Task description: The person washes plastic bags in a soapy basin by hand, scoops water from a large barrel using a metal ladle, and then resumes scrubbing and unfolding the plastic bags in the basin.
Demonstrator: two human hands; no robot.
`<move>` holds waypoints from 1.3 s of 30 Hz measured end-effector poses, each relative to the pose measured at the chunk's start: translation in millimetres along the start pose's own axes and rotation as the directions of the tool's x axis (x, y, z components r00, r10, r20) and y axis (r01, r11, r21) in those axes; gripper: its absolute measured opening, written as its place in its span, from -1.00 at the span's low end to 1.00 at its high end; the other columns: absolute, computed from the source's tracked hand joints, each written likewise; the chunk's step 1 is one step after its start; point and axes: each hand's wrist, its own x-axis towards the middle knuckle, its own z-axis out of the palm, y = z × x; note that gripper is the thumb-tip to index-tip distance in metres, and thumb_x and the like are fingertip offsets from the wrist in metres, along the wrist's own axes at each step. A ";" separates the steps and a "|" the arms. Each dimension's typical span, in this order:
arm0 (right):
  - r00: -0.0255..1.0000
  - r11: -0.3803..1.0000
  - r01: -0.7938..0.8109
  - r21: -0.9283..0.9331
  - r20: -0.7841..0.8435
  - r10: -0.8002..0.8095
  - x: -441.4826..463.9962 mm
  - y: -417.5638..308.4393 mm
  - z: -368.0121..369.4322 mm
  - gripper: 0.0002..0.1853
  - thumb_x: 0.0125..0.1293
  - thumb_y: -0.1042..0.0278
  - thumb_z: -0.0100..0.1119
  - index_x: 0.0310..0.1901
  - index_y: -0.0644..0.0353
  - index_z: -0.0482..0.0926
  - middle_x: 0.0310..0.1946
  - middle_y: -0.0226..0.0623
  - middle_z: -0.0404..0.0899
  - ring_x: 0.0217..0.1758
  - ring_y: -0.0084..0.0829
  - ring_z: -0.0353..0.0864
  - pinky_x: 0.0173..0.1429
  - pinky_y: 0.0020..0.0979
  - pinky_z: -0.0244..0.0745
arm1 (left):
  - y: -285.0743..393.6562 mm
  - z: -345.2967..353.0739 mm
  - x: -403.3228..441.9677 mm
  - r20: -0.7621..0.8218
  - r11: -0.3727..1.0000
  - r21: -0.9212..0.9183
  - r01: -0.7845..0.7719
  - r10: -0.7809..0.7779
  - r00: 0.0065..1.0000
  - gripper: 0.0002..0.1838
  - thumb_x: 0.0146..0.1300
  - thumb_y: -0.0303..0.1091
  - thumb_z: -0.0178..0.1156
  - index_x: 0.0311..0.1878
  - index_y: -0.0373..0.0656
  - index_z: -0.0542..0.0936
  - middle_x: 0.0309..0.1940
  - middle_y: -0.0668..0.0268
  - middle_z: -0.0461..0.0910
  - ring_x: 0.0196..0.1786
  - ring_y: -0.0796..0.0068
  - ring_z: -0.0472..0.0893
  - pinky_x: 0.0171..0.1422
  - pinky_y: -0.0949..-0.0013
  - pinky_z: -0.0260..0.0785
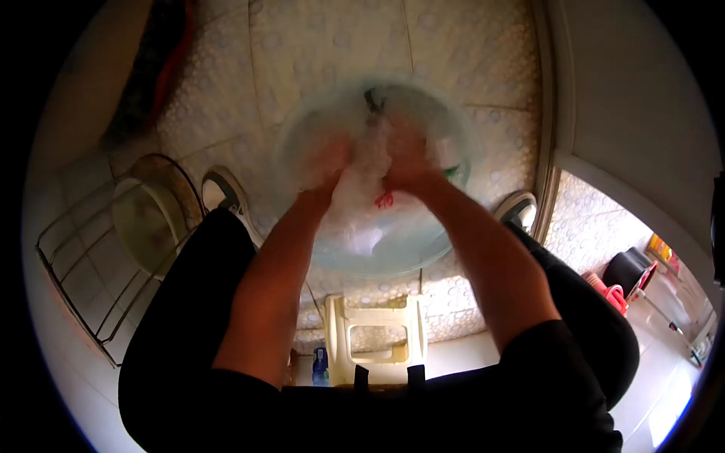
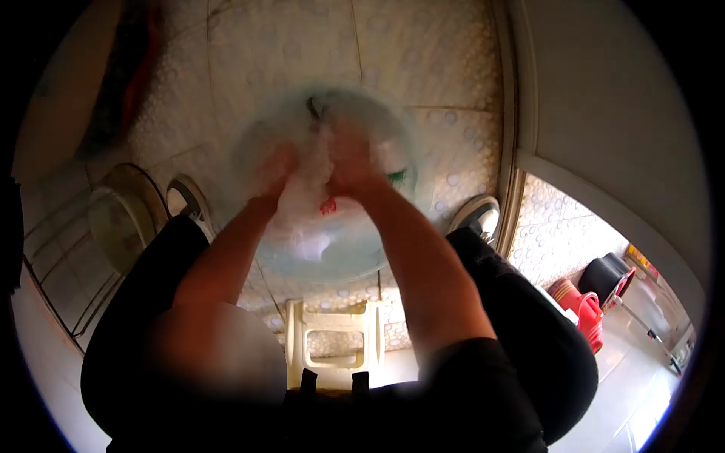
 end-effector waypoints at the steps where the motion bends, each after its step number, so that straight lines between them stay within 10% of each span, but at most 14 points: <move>1: 0.994 0.984 0.021 0.179 0.100 -0.040 2.8 6.8 0.6 -0.30 0.09 0.02 0.21 0.29 0.07 0.34 0.32 0.04 0.22 0.39 0.04 0.15 0.40 0.08 0.04 | -10.9 14.4 5.6 0.029 0.985 0.162 -0.053 0.049 0.998 -0.49 0.32 -0.04 0.00 0.25 -0.12 0.36 0.24 0.04 0.37 0.13 0.12 0.48 0.25 0.13 0.29; 3: 0.962 0.985 0.171 -0.009 0.219 -0.165 -10.6 28.9 36.9 -0.30 0.12 -0.05 0.18 0.26 0.14 0.37 0.33 -0.02 0.23 0.38 -0.02 0.19 0.41 0.04 0.04 | -4.7 24.4 -18.0 0.081 0.944 0.304 -0.126 0.107 0.991 -0.47 0.36 -0.08 -0.04 0.31 -0.14 0.32 0.22 0.00 0.38 0.17 0.12 0.45 0.32 0.13 0.23; 5: 0.945 0.900 0.146 -0.410 -0.213 -0.250 21.2 30.2 42.6 -0.36 0.18 -0.05 0.13 0.23 0.14 0.41 0.31 -0.07 0.28 0.38 -0.07 0.23 0.38 0.01 0.14 | 18.2 -32.1 -18.1 -0.322 0.971 -0.238 -0.016 -0.063 0.945 -0.45 0.35 -0.07 -0.03 0.36 -0.06 0.30 0.21 0.03 0.40 0.21 0.21 0.43 0.38 0.18 0.18; 6: 0.930 0.888 0.152 -0.433 -0.242 -0.277 31.3 16.5 8.9 -0.36 0.18 -0.05 0.13 0.23 0.14 0.41 0.31 -0.07 0.28 0.38 -0.07 0.23 0.38 0.01 0.14 | 22.0 -44.5 -14.8 -0.580 0.972 0.010 -0.237 0.198 0.790 -0.53 0.32 -0.13 0.01 0.25 -0.07 0.40 0.15 0.08 0.46 0.17 0.18 0.47 0.29 0.15 0.26; 7: 0.999 0.964 0.032 -0.265 0.034 -0.024 33.6 0.7 -24.9 -0.43 0.22 0.02 0.09 0.21 0.15 0.42 0.28 -0.07 0.32 0.35 -0.06 0.27 0.33 -0.01 0.21 | 24.4 -58.3 -13.7 -0.612 0.970 0.019 -0.241 0.202 0.765 -0.53 0.32 -0.13 0.01 0.25 -0.07 0.40 0.15 0.08 0.46 0.17 0.18 0.47 0.29 0.15 0.26; 9: 0.937 0.981 -0.139 -0.136 0.303 0.175 29.6 -14.4 -56.3 -0.49 0.26 0.08 0.05 0.19 0.15 0.42 0.25 -0.06 0.35 0.32 -0.06 0.31 0.29 -0.04 0.28 | 62.8 -133.7 -40.4 0.019 0.989 0.145 -0.028 0.025 0.999 -0.57 0.25 -0.18 0.08 0.16 -0.10 0.42 0.04 0.07 0.53 0.10 0.10 0.51 0.17 0.10 0.35; 14: 0.965 0.988 0.021 0.150 -0.261 0.019 -36.0 -20.0 -71.2 -0.87 0.17 0.44 0.03 -0.23 0.17 0.46 -0.14 -0.13 0.51 -0.06 0.02 0.46 -0.02 -0.04 0.39 | 66.1 -169.6 -109.6 -0.263 0.958 0.125 -0.259 0.284 0.922 -0.53 0.14 -0.21 0.16 0.10 -0.16 0.40 -0.13 0.07 0.59 -0.06 0.01 0.57 0.04 0.04 0.39; 22: 0.981 0.957 -0.163 0.240 -0.062 0.183 -140.4 -61.7 -102.9 -0.40 0.09 0.30 0.26 0.21 -0.07 0.34 0.00 -0.12 0.50 0.15 -0.05 0.44 0.09 -0.10 0.44 | 90.1 -158.5 -192.0 -0.124 0.903 0.292 -0.316 0.363 0.923 -0.53 0.13 -0.09 0.17 0.04 -0.18 0.50 -0.19 0.09 0.60 -0.12 0.15 0.60 -0.02 0.05 0.33; 25: 0.973 0.974 -0.227 0.009 0.049 0.226 -142.8 -55.1 -79.9 -0.28 0.06 0.14 0.31 0.30 -0.17 0.29 0.10 -0.09 0.45 0.24 -0.08 0.38 0.22 -0.14 0.38 | 88.8 -155.2 -195.6 -0.107 0.791 0.421 -0.445 0.530 0.841 -0.51 0.15 0.02 0.14 -0.06 -0.22 0.57 -0.10 0.12 0.61 -0.03 0.06 0.59 0.03 -0.11 0.34; 27: 0.976 0.937 -0.034 -0.349 -0.214 -0.044 -150.1 -54.0 -83.9 -0.35 0.07 -0.05 0.27 0.23 -0.12 0.38 0.07 -0.19 0.46 0.23 -0.14 0.38 0.26 -0.21 0.38 | 86.1 -134.7 -173.8 -0.576 0.800 0.487 -0.350 0.596 0.560 -0.51 0.17 0.08 0.11 -0.21 -0.23 0.63 -0.07 0.08 0.59 0.00 0.04 0.56 0.05 -0.08 0.35; 30: 0.994 0.992 -0.112 -0.053 -0.007 0.112 -119.9 -32.2 -90.4 -0.44 0.23 -0.17 0.02 0.22 -0.14 0.41 0.25 -0.19 0.29 0.35 -0.06 0.20 0.41 -0.01 0.08 | 81.7 -111.8 -147.4 -0.405 0.921 -0.159 -0.356 0.268 0.874 -0.55 0.17 0.01 0.12 -0.07 -0.18 0.57 -0.18 0.09 0.59 -0.16 -0.04 0.59 -0.05 -0.05 0.41; 32: 0.919 0.850 -0.346 0.396 0.326 0.222 -91.4 -17.0 -91.1 -0.44 0.34 -0.19 -0.14 0.32 -0.19 0.31 0.43 -0.20 0.07 0.46 0.01 0.03 0.47 0.16 -0.17 | 95.9 -107.0 -144.3 -0.358 0.969 -0.119 -0.215 0.160 0.920 -0.54 0.18 0.00 0.11 -0.01 -0.16 0.53 -0.19 0.07 0.59 -0.17 -0.03 0.59 -0.09 -0.03 0.43; 35: 0.933 0.939 -0.337 -0.061 -0.157 0.324 -81.5 -24.4 -34.0 -0.37 0.34 -0.19 -0.16 0.40 -0.17 0.17 0.43 -0.15 0.07 0.46 0.06 0.03 0.46 0.19 -0.19 | 112.7 -117.4 -142.7 -0.219 0.988 -0.143 -0.050 0.018 0.976 -0.44 0.16 -0.04 0.12 0.21 -0.06 0.39 -0.12 0.02 0.56 -0.06 -0.07 0.55 0.05 -0.17 0.37; 39: 0.970 0.956 -0.241 -0.165 -0.054 0.235 -68.5 -17.4 -10.2 -0.34 0.34 -0.15 -0.16 0.43 -0.14 0.11 0.40 -0.06 0.10 0.44 0.17 0.02 0.41 0.35 -0.31 | 93.4 -48.7 -102.8 -0.369 0.964 0.216 -0.153 0.226 0.902 -0.31 0.13 -0.01 0.14 0.36 0.10 0.31 0.13 -0.02 0.41 0.25 -0.27 0.29 0.20 -0.65 -0.16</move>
